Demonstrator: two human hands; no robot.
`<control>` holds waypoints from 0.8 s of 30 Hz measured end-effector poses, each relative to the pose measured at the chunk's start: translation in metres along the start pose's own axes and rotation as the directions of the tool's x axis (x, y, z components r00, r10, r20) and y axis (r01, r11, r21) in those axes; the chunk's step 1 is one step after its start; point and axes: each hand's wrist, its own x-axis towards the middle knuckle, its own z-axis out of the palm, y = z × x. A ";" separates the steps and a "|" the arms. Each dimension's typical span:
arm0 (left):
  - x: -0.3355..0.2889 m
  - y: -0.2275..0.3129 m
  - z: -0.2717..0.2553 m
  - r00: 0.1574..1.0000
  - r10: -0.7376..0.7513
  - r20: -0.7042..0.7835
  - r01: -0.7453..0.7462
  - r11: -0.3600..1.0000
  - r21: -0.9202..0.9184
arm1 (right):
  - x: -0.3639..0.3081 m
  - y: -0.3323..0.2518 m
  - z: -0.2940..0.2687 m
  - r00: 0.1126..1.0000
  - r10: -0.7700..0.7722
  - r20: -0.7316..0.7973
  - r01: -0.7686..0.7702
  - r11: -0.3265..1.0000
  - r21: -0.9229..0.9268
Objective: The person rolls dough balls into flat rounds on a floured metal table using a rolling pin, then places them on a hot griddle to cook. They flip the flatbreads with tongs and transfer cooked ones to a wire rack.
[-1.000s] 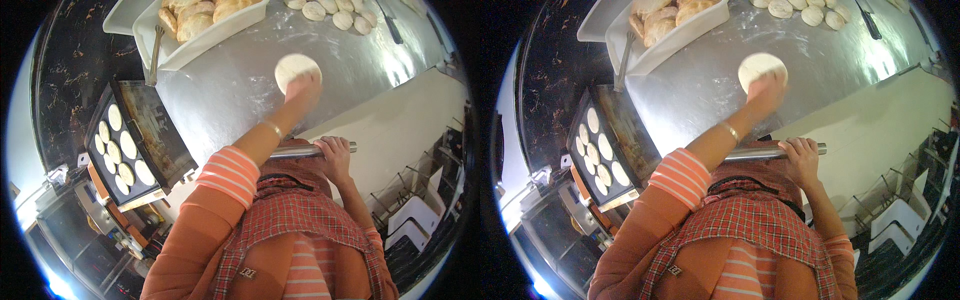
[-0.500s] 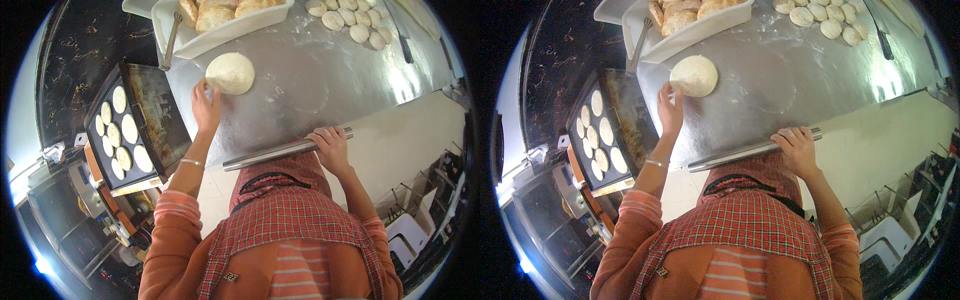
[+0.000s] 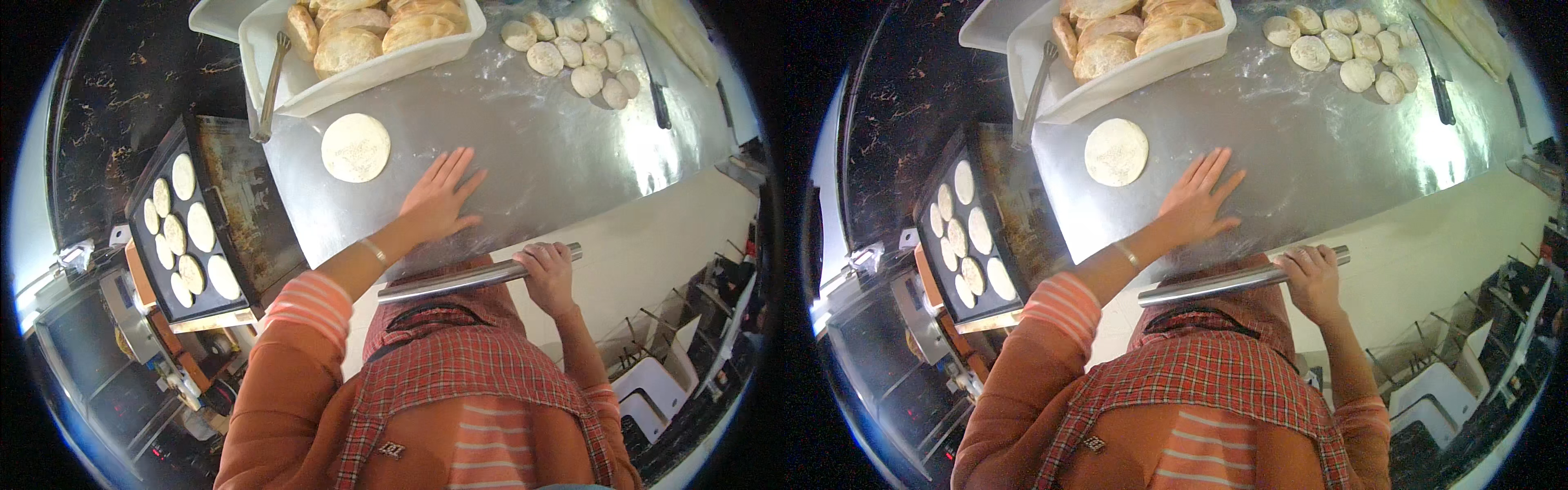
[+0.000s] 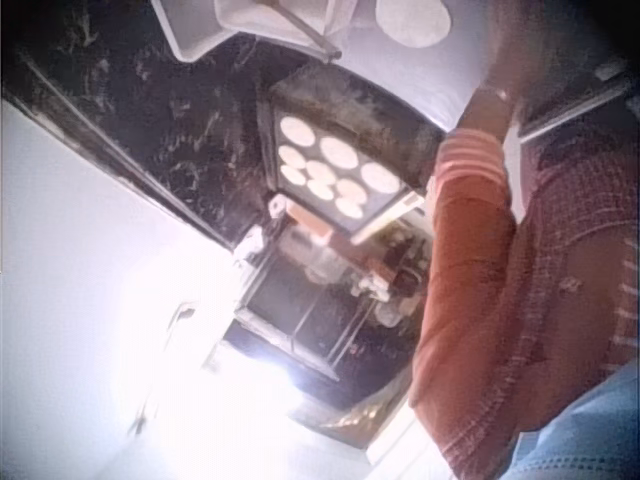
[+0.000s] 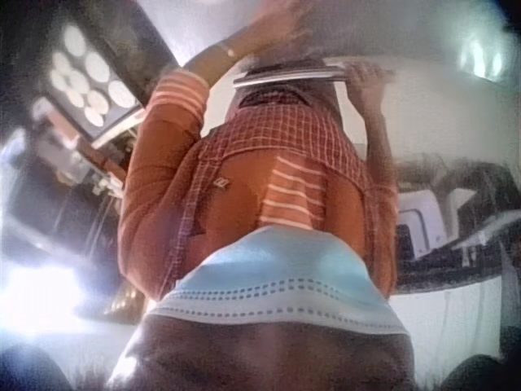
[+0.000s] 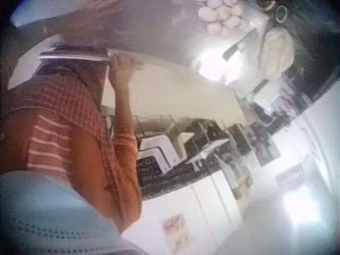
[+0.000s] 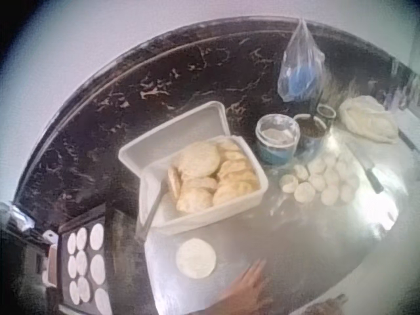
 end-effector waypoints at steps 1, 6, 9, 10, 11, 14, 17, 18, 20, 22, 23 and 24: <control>0.028 0.002 -0.004 0.995 0.013 -0.096 -0.012 1.000 0.006 | 0.001 0.000 0.000 1.000 0.003 -0.028 -0.003 1.000 0.018; 0.111 -0.003 -0.023 0.949 -0.071 -0.308 0.071 0.997 -0.012 | 0.016 0.011 0.003 0.997 0.063 -0.048 -0.065 0.997 -0.045; 0.071 -0.019 -0.025 0.876 -0.029 -0.481 -0.057 0.985 -0.162 | 0.035 0.029 0.006 0.990 0.118 -0.072 -0.123 0.989 -0.079; 0.041 -0.027 -0.025 0.862 -0.116 -0.494 0.008 0.977 -0.215 | 0.043 0.038 0.006 0.986 0.150 -0.069 -0.156 0.984 -0.089; 0.007 -0.039 -0.027 0.794 -0.164 -0.585 0.021 0.970 -0.243 | 0.052 0.046 0.006 0.983 0.169 -0.075 -0.177 0.977 -0.117; -0.084 -0.095 -0.040 0.636 -0.415 -0.651 0.366 0.904 -0.220 | 0.081 0.072 0.003 0.987 0.126 -0.095 -0.134 0.988 -0.073; -0.143 -0.154 -0.056 0.544 -0.543 -0.640 0.686 0.727 -0.034 | 0.105 0.086 -0.003 0.995 0.102 0.020 -0.102 0.995 -0.014; -0.150 -0.170 -0.060 0.530 -0.592 -0.607 0.719 0.694 -0.049 | 0.113 0.087 -0.005 0.991 0.104 0.081 -0.103 0.995 -0.006; -0.150 -0.199 -0.063 0.549 -0.636 -0.542 0.778 0.626 0.053 | 0.130 0.081 -0.011 0.989 0.041 0.139 -0.045 0.999 0.025; -0.137 -0.217 -0.061 0.581 -0.611 -0.537 0.758 0.646 0.085 | 0.153 0.069 -0.015 0.992 0.033 0.121 -0.041 0.997 0.062; -0.129 -0.222 -0.060 0.580 -0.674 -0.457 0.789 0.605 0.109 | 0.167 0.061 -0.015 0.996 0.049 0.070 -0.056 0.994 0.096; -0.122 -0.226 -0.059 0.593 -0.646 -0.480 0.768 0.632 0.098 | 0.182 0.053 -0.015 0.997 0.071 0.018 -0.073 0.989 0.131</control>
